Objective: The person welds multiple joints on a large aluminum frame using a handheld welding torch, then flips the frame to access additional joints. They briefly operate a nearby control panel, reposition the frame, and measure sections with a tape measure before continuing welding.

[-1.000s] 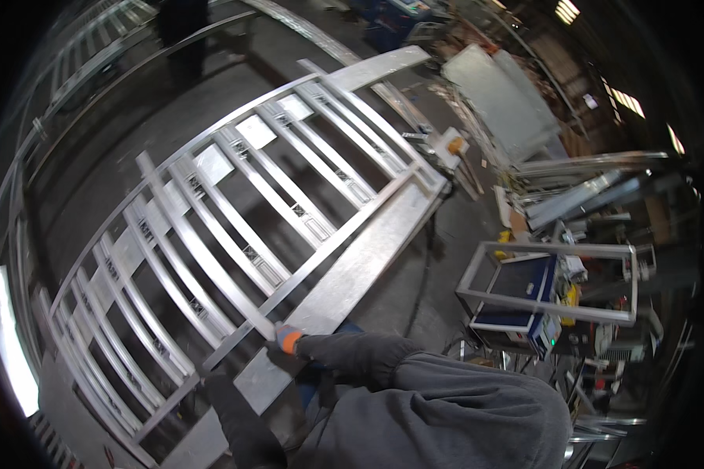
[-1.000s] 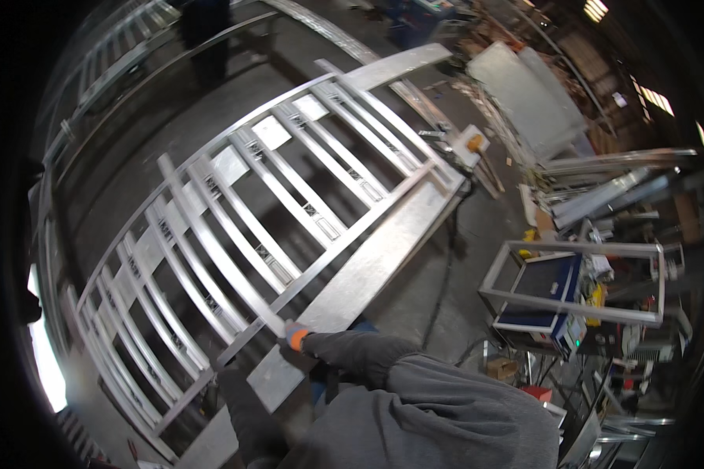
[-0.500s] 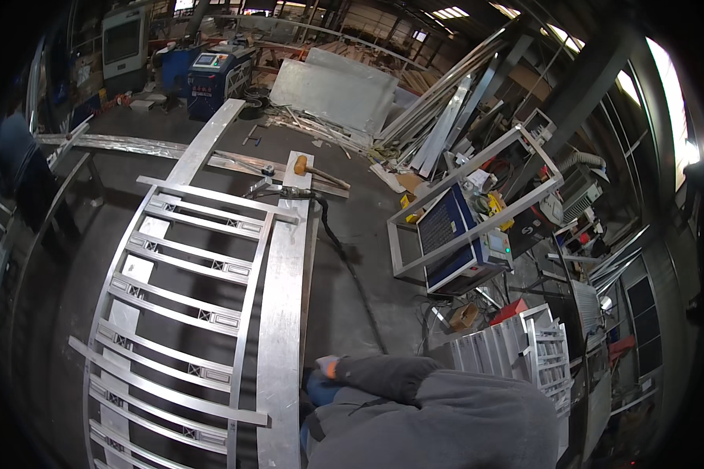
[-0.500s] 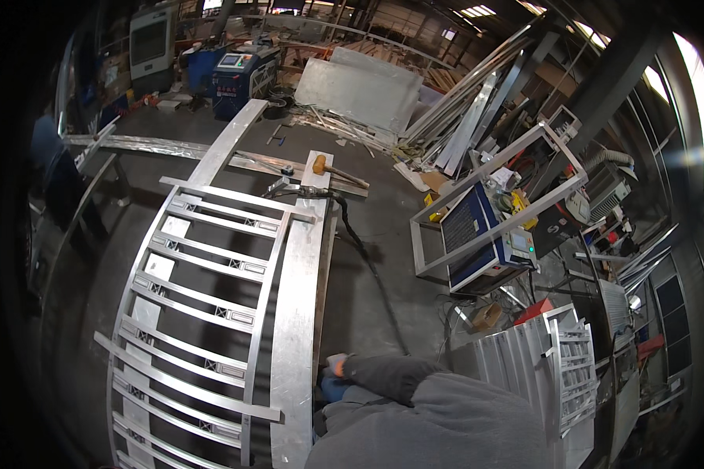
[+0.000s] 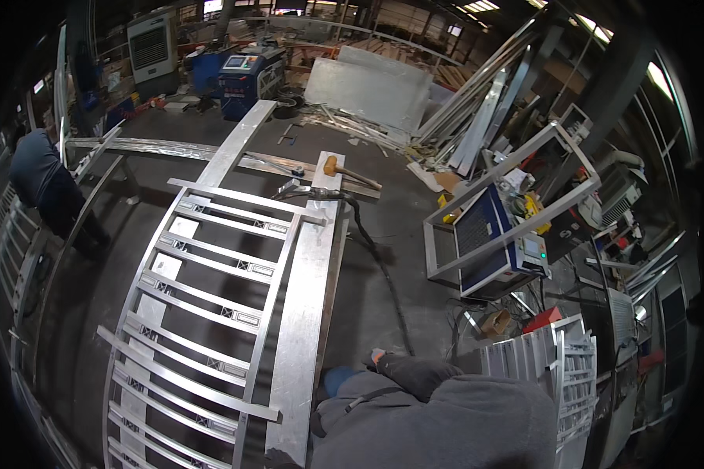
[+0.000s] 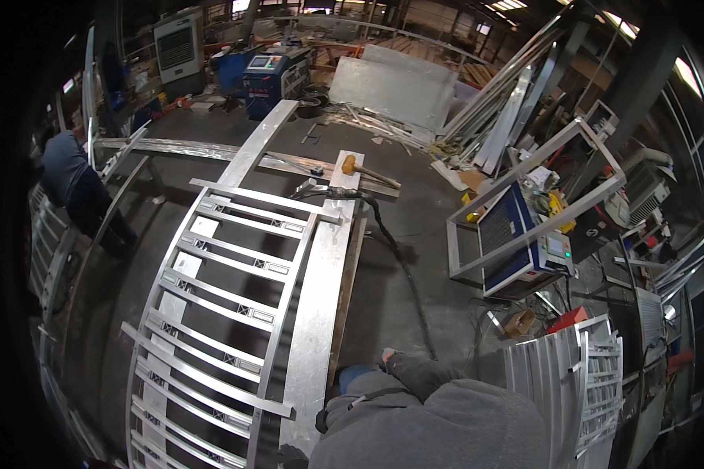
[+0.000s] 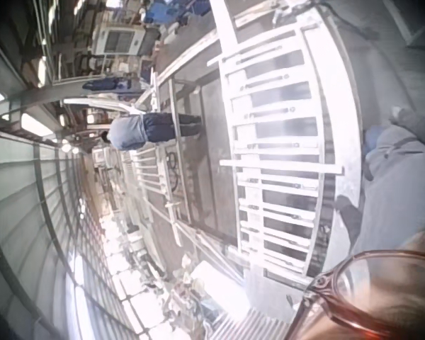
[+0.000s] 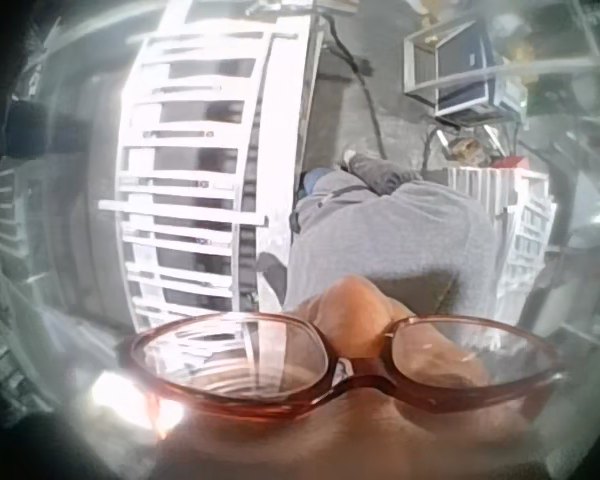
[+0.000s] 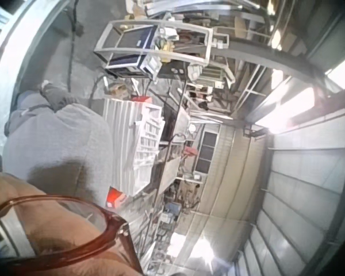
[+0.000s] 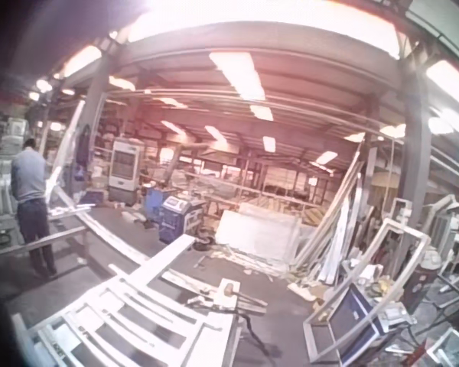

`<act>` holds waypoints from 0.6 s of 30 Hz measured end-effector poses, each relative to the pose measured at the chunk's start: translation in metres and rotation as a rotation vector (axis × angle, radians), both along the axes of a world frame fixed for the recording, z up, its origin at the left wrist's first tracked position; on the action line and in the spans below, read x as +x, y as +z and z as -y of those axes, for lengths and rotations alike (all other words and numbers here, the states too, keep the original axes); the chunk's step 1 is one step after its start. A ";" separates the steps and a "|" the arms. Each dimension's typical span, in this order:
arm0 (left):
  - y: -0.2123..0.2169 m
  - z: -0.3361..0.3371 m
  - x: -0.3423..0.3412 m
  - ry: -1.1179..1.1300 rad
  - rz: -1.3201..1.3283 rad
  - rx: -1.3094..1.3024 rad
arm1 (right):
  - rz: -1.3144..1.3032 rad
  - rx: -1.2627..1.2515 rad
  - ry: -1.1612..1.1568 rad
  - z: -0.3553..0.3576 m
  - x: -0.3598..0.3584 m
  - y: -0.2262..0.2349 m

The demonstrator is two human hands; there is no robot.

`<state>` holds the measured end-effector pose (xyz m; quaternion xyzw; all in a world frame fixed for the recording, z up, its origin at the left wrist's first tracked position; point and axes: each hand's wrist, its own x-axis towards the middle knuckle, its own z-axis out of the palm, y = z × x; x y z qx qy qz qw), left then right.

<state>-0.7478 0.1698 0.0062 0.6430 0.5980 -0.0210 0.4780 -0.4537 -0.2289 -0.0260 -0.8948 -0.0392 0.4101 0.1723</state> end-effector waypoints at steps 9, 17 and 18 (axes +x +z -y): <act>0.011 0.113 -0.057 -0.040 -0.340 0.008 | -0.165 0.597 -0.180 -0.072 0.094 0.041; 0.012 0.312 -0.110 0.356 -0.464 -0.268 | -0.013 0.210 1.343 -0.107 0.137 -0.007; 0.008 0.332 -0.113 0.406 -0.459 -0.287 | -0.036 0.184 1.400 -0.116 0.137 -0.014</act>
